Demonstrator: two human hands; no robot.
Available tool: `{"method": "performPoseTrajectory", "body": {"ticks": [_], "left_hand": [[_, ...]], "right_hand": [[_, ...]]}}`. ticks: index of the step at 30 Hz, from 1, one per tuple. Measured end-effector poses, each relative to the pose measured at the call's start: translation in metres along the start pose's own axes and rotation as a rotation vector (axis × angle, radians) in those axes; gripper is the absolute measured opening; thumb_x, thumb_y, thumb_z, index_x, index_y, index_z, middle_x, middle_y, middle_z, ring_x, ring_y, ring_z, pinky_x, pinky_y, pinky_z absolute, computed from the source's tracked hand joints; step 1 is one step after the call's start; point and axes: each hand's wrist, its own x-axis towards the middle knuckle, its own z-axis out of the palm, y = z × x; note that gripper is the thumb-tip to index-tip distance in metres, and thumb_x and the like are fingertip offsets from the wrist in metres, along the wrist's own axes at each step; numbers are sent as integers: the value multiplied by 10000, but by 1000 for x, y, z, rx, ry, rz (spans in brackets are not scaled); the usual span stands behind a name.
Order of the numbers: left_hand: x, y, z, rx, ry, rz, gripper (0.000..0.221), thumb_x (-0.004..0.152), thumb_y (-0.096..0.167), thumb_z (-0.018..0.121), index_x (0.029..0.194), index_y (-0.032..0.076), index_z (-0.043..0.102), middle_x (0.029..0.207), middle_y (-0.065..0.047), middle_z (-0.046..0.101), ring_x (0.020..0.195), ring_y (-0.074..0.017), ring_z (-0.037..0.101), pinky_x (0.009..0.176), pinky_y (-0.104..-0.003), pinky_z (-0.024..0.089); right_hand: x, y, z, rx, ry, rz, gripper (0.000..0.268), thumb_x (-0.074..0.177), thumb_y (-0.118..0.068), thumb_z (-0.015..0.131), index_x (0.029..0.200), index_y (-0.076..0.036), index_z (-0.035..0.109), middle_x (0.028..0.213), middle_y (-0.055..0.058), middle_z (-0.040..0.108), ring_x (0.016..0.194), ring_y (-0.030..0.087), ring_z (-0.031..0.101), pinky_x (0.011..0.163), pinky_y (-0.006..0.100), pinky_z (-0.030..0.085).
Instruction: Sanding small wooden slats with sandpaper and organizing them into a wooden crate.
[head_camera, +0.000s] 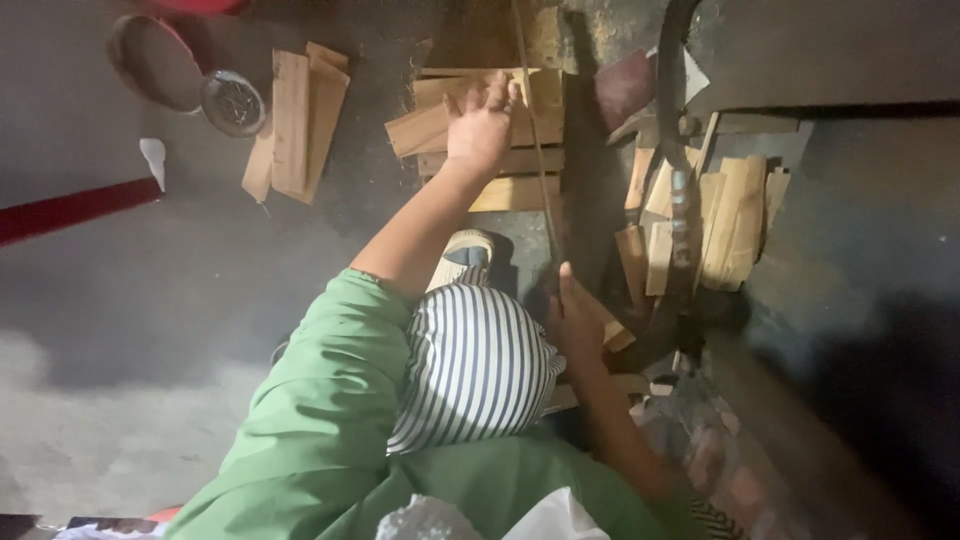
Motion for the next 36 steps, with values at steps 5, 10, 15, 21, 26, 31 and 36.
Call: {"method": "performPoseTrajectory", "body": {"ticks": [5, 10, 15, 21, 26, 31, 36], "left_hand": [[-13, 5, -15, 33, -36, -3, 861, 949, -71, 505, 1662, 174, 89, 1727, -10, 2, 1571, -363, 72, 1194, -770, 86], [-9, 0, -5, 19, 5, 3, 785, 973, -40, 482, 1648, 205, 168, 1724, 3, 67, 1559, -372, 127, 1176, -772, 111], [-3, -2, 0, -7, -8, 6, 832, 929, -100, 477, 1651, 183, 176, 1724, -4, 65, 1557, -385, 139, 1158, -808, 73], [4, -4, 9, 30, 46, 4, 681, 1020, 19, 402, 1642, 196, 188, 1718, -3, 81, 1558, -364, 134, 1158, -792, 118], [-6, 1, -11, 15, -17, 7, 694, 1018, -18, 378, 1649, 196, 183, 1724, 0, 75, 1561, -370, 119, 1155, -810, 122], [4, -6, 11, 114, 105, 75, 656, 1009, 98, 474, 1626, 161, 260, 1703, -79, 140, 1495, -416, 249, 1127, -758, 233], [9, -5, 13, 137, 106, 105, 587, 955, 121, 591, 1530, 156, 477, 1701, -120, 124, 1501, -434, 211, 1151, -722, 242]], "right_hand": [[29, -19, -11, -32, -85, 42, 663, 1057, -279, 390, 1669, -373, 152, 692, 136, 577, 647, 263, 565, 648, 417, 435], [16, -10, -7, -92, -132, 129, 623, 1063, -360, 315, 1668, -329, 172, 820, 143, 639, 746, 268, 596, 706, 421, 447], [-3, 15, 4, 40, 43, -49, 609, 1039, -265, 476, 1623, -248, 306, 1152, 59, 768, 980, 234, 715, 892, 401, 550], [-4, 3, -4, 87, -94, 206, 608, 1050, -336, 415, 1646, -305, 300, 812, 121, 643, 756, 197, 570, 748, 378, 444], [4, 22, 9, 43, 9, 36, 641, 1036, -344, 477, 1644, -307, 275, 1065, 169, 736, 905, 272, 690, 807, 411, 518], [20, 74, 40, -53, 178, -192, 619, 1027, -302, 526, 1621, -246, 361, 637, 66, 543, 549, 188, 465, 527, 369, 395], [19, 71, 40, -24, 165, -172, 627, 1032, -266, 519, 1631, -236, 335, 633, 84, 545, 540, 200, 462, 537, 385, 376]]}}
